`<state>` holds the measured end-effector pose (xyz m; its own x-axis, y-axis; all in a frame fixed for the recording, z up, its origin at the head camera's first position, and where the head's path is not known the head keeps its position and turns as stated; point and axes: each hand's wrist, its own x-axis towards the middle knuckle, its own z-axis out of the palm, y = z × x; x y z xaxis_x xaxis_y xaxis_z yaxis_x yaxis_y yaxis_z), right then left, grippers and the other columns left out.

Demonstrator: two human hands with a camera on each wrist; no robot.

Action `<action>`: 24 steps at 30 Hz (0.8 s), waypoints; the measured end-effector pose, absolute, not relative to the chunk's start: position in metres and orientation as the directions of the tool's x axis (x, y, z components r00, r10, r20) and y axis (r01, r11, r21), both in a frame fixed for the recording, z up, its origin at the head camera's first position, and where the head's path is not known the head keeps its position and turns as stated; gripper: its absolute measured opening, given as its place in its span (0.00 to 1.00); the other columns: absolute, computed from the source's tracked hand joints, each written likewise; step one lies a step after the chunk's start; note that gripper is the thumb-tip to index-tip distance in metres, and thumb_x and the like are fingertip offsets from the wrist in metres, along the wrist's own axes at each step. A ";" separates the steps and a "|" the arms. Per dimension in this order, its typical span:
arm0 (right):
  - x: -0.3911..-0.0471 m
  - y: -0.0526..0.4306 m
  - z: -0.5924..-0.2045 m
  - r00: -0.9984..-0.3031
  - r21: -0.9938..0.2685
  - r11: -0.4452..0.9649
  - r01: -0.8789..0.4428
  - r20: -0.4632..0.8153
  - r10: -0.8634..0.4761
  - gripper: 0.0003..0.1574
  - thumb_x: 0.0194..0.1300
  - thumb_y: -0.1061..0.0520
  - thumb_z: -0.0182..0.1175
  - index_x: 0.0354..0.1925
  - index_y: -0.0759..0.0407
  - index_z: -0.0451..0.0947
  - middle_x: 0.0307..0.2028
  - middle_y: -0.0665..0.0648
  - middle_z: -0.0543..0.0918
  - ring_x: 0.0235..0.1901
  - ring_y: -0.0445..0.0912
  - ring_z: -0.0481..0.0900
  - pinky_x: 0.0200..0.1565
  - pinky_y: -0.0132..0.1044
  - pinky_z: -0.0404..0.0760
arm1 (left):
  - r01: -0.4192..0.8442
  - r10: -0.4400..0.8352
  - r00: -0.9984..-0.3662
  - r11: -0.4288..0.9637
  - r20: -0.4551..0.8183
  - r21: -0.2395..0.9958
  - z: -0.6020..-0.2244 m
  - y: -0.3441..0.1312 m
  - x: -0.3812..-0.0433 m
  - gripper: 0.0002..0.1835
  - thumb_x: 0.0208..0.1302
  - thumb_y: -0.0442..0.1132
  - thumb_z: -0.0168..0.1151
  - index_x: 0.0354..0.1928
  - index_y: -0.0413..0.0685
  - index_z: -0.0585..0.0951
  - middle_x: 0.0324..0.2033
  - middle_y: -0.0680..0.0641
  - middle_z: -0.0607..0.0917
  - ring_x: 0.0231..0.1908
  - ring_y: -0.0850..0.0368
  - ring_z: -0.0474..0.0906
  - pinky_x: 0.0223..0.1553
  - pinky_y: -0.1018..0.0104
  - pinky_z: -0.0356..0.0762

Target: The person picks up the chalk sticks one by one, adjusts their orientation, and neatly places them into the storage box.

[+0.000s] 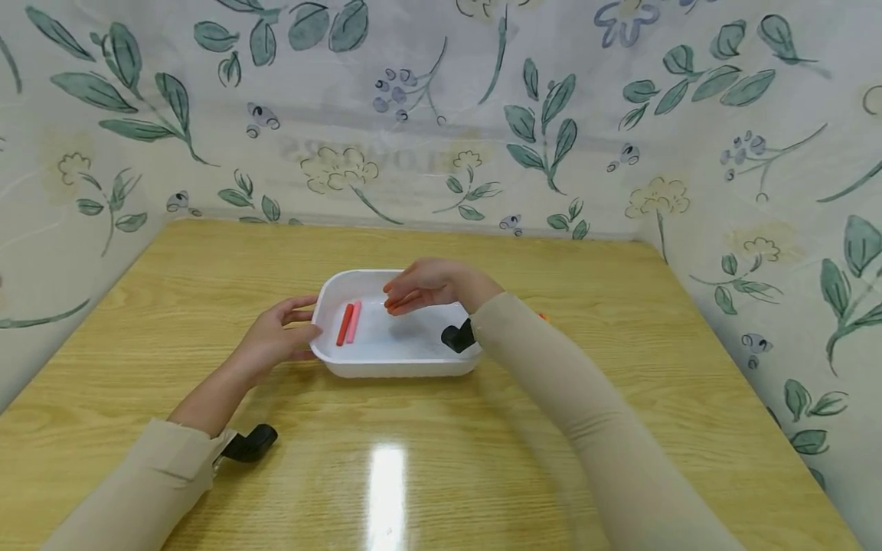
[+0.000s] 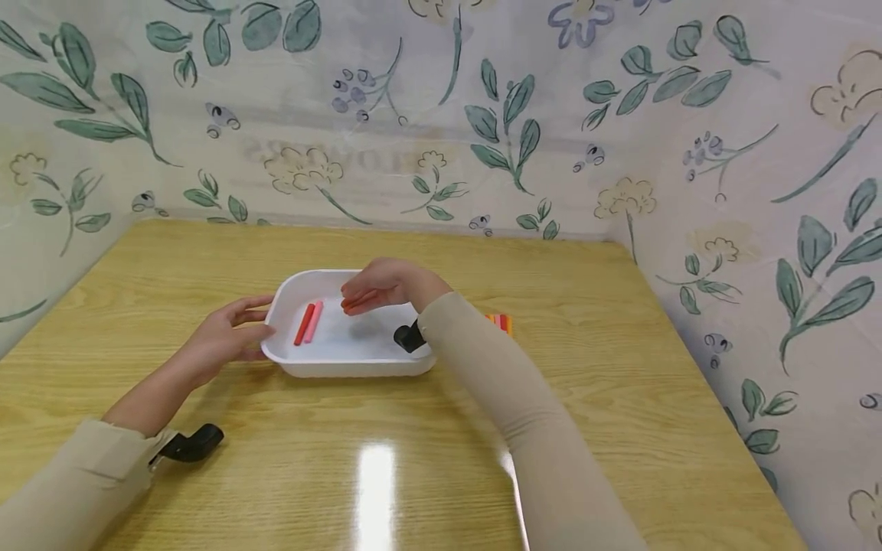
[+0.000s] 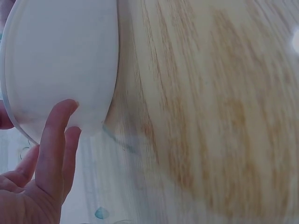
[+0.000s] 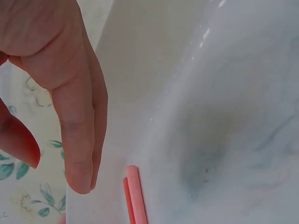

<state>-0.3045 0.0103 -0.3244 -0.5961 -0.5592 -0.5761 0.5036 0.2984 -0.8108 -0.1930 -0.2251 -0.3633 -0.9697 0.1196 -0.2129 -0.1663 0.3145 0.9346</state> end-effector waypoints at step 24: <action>-0.272 0.087 -0.322 -0.641 -0.880 0.151 0.451 -0.437 -0.631 0.28 0.66 0.71 0.49 0.63 0.76 0.58 0.39 0.63 0.80 0.37 0.49 0.81 0.54 0.45 0.74 | -0.166 0.122 -0.969 0.318 -0.214 0.933 -0.364 -0.225 -0.194 0.35 0.65 0.33 0.54 0.70 0.38 0.52 0.62 0.28 0.59 0.53 0.33 0.69 0.40 0.56 0.82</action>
